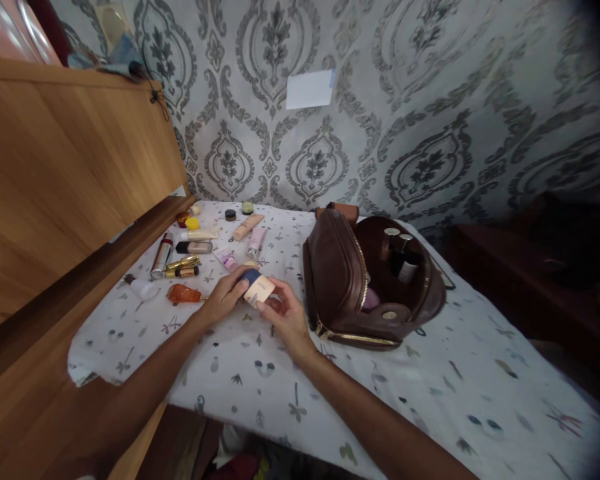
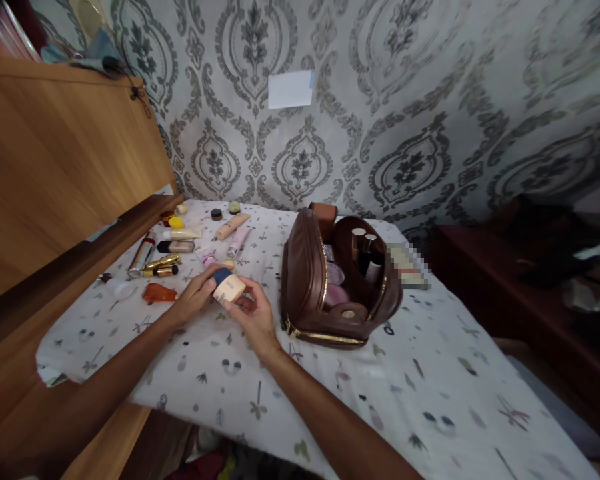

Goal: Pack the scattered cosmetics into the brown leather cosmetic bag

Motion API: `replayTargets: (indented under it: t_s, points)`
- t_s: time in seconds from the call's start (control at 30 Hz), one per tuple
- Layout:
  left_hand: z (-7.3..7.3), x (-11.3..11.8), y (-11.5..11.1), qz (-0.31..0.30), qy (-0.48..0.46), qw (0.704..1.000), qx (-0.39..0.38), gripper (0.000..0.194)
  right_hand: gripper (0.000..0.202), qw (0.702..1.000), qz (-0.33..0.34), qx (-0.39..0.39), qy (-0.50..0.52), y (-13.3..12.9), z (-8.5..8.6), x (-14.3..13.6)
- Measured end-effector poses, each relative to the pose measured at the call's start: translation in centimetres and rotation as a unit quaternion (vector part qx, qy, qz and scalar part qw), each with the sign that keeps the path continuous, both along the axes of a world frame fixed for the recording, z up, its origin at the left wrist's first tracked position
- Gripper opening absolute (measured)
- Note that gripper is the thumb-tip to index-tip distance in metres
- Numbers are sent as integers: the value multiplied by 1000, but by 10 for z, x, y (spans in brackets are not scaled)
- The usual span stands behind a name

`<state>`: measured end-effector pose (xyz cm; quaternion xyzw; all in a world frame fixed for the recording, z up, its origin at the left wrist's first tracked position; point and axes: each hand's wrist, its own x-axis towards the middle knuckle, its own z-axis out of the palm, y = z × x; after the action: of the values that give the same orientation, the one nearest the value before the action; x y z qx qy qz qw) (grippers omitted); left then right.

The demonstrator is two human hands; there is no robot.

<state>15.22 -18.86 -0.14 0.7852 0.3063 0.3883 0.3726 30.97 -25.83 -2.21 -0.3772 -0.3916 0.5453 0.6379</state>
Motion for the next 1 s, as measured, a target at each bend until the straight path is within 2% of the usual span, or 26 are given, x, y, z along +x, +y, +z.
replayTargets:
  t_s: [0.2,0.4,0.5,0.7,0.87,1.0]
  points:
    - [2,1,-1,-4,-39,998,-48,52,54,1000,5,8,7,2,-4,-2]
    - [4,0,-4,-45,-81,990,-109,58,49,992,96,-48,61,5,-7,2]
    - [3,0,-3,-47,-79,989,-112,59,50,994,71,-46,63,6,-8,2]
    - [3,1,-2,-32,-75,992,-96,53,62,1000,1,10,-6,5,-11,1]
    - [3,-1,-1,-42,-86,990,-104,52,65,998,-5,38,-46,3,-12,-1]
    - [3,-4,-2,-70,-98,986,-116,53,59,999,8,20,-30,4,-13,1]
